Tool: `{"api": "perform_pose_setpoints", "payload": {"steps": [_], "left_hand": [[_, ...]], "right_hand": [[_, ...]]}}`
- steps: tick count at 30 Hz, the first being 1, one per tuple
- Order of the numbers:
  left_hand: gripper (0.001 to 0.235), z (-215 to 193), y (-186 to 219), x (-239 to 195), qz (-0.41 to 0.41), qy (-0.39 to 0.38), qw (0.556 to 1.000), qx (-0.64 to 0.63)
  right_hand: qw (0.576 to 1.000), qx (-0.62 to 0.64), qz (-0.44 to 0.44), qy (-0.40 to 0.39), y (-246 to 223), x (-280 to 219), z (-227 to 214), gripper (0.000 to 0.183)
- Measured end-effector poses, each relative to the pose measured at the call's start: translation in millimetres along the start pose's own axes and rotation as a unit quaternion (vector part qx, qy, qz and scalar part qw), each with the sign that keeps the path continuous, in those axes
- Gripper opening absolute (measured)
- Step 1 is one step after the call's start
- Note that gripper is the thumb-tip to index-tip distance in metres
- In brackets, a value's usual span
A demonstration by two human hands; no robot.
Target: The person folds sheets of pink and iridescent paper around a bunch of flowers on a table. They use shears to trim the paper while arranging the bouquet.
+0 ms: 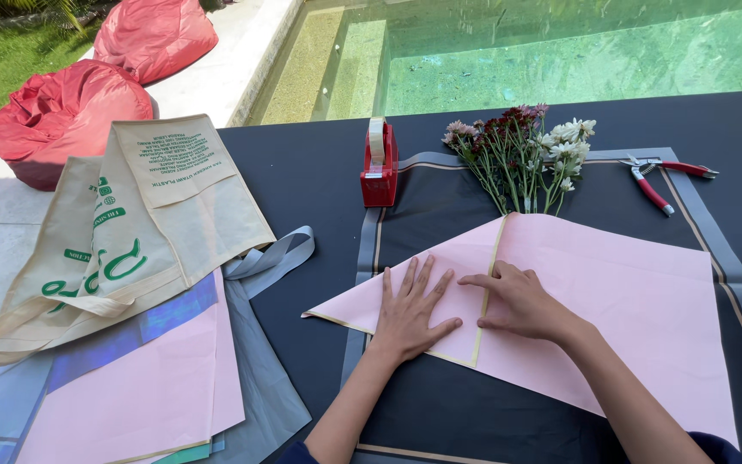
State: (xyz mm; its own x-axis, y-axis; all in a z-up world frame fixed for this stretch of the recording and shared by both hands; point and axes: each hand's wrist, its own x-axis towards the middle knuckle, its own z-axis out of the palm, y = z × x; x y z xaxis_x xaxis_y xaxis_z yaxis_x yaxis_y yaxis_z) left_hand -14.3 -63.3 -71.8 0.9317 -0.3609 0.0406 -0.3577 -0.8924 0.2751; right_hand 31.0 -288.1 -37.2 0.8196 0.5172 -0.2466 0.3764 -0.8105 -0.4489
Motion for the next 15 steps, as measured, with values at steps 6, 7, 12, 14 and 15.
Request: {"api": "perform_pose_setpoints", "payload": {"steps": [6,7,12,14,15], "left_hand": [[0.081,-0.9,-1.5,3.1,-0.011,-0.049,0.998,0.033],[0.081,-2.7,-0.8,4.0,0.002,-0.052,0.998,0.033],[0.081,-4.0,-0.7,4.6,-0.009,-0.057,0.997,0.049],[0.081,28.8,-20.9,7.7,0.024,0.008,0.996,0.084],[0.081,45.3,-31.1,9.4,0.052,0.075,0.989,0.12]], "right_hand": [[0.988,-0.135,0.07,0.019,-5.1,1.0,3.7,0.053],[0.988,-0.132,0.082,0.023,-9.0,4.0,6.0,0.053],[0.987,-0.135,-0.023,0.083,-15.2,30.7,26.5,0.063],[0.99,-0.122,-0.02,0.064,-2.7,41.4,31.8,0.064],[0.993,-0.109,-0.025,0.044,3.8,46.8,34.6,0.065]]}}
